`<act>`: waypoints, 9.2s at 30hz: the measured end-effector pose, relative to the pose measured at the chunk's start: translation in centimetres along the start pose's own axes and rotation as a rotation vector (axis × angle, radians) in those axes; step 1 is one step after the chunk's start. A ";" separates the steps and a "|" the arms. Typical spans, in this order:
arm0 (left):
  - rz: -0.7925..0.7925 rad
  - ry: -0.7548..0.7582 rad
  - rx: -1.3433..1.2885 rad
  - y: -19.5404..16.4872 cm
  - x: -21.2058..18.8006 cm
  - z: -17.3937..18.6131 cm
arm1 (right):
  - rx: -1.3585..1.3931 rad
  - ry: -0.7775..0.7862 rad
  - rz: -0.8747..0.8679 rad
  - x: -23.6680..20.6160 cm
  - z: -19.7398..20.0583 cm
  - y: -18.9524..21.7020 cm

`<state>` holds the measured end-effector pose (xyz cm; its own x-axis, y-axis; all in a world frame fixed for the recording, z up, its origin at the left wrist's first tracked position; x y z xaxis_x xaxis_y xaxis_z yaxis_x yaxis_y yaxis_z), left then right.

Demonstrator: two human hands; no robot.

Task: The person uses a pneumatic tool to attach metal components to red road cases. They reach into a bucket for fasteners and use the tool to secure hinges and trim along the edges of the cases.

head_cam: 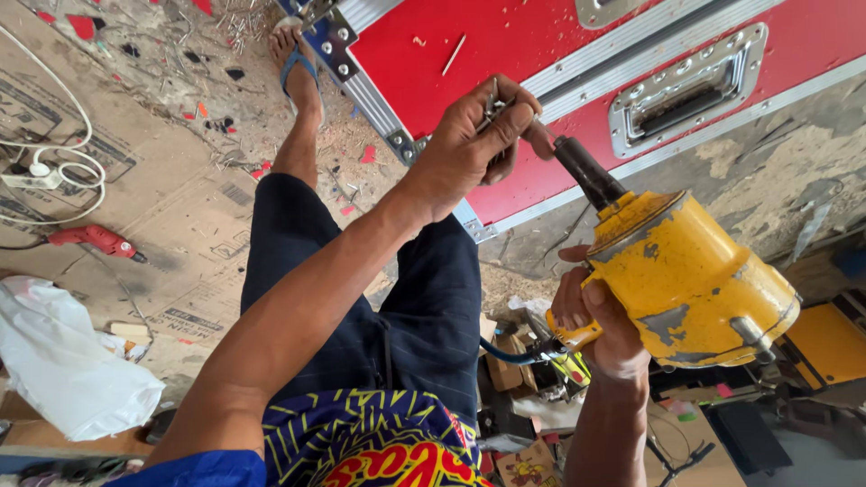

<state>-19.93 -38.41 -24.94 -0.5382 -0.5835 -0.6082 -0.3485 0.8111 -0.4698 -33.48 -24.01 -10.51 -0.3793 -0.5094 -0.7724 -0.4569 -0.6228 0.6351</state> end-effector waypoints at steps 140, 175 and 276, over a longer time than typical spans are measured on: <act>0.381 0.471 0.181 2.0 2.0 -3.1 | -0.361 0.043 0.174 1.3 4.0 5.3; 0.337 -0.243 0.163 6.5 8.1 -4.4 | -0.572 -0.385 0.029 12.4 0.1 5.6; 0.344 -0.286 0.027 -1.1 12.3 -4.9 | -0.476 -0.372 0.009 17.5 -7.3 13.7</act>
<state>-29.90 -46.25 -28.81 -0.3837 -0.2711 -0.8828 -0.1645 0.9607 -0.2236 -40.50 -45.80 -15.36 -0.6766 -0.3273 -0.6596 -0.0749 -0.8606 0.5038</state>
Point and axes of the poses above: each hand's wrist, its own x-axis towards the middle knuckle, its own z-axis out of the back of the hand, y = z × x, the point moved 5 cm from there along x, towards the middle knuckle, and after that the axes turned 13 degrees about -y, right-handed, at the moved point
